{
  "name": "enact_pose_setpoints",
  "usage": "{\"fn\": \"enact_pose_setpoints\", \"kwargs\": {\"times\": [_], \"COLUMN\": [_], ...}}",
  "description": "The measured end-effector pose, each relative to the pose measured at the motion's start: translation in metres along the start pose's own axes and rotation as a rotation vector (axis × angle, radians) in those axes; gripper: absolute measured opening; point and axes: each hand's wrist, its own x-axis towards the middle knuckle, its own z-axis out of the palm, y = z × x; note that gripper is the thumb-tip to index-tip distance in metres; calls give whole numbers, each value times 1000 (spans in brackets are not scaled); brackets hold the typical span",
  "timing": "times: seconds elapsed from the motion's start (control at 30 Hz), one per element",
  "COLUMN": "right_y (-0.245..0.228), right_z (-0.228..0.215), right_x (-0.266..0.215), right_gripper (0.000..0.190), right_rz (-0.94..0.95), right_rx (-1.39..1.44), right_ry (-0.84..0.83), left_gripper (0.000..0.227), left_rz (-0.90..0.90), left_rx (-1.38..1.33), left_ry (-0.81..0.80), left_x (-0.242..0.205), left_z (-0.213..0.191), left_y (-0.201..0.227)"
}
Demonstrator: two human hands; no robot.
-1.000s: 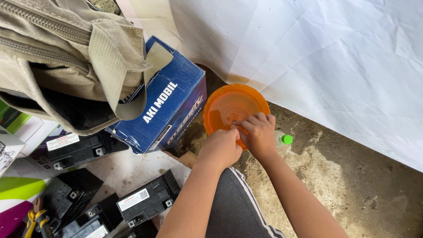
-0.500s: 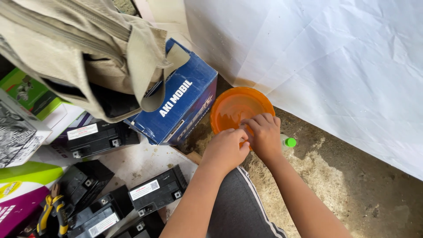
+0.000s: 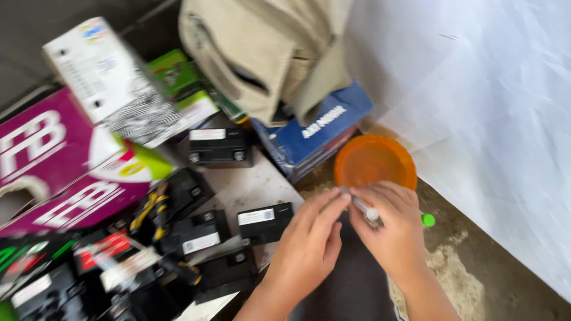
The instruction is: Filling lead-acid battery cells with liquid using a syringe and wiping the exterior with a cloth
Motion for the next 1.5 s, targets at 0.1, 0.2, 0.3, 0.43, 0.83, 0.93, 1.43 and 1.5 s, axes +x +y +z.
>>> {"fn": "enact_pose_setpoints", "kwargs": {"times": [0.1,0.2,0.3,0.43,0.83,0.93,1.43,1.5], "right_y": [-58,-106,-142,-182,-308,-311,-282,-282], "right_z": [-14,-17,-7,13,50,87,171,172], "right_x": [8,4,-8,-29,-4,-1,-35,-37], "right_gripper": [16,28,42,61,65,52,85,89], "right_rz": [-102,-152,-156,-293,-276,-324,-260,-267], "right_rx": [60,242,339,500,803,912,1188,1193], "right_ry": [-57,-159,-254,-480,-688,-556,-528,-557], "left_gripper": [51,60,65,61,59,83,73,73], "left_rz": [0,-20,-76,-174,-276,-228,-283,-287], "left_rx": [55,153,198,211,309,284,90,144], "left_ry": [20,72,64,62,382,504,553,535], "left_x": [-32,-73,-124,-180,-271,-278,-280,-279], "left_z": [-38,-76,-114,-160,-270,-285,-304,-304], "left_y": [14,27,38,56,66,61,28,25]}}
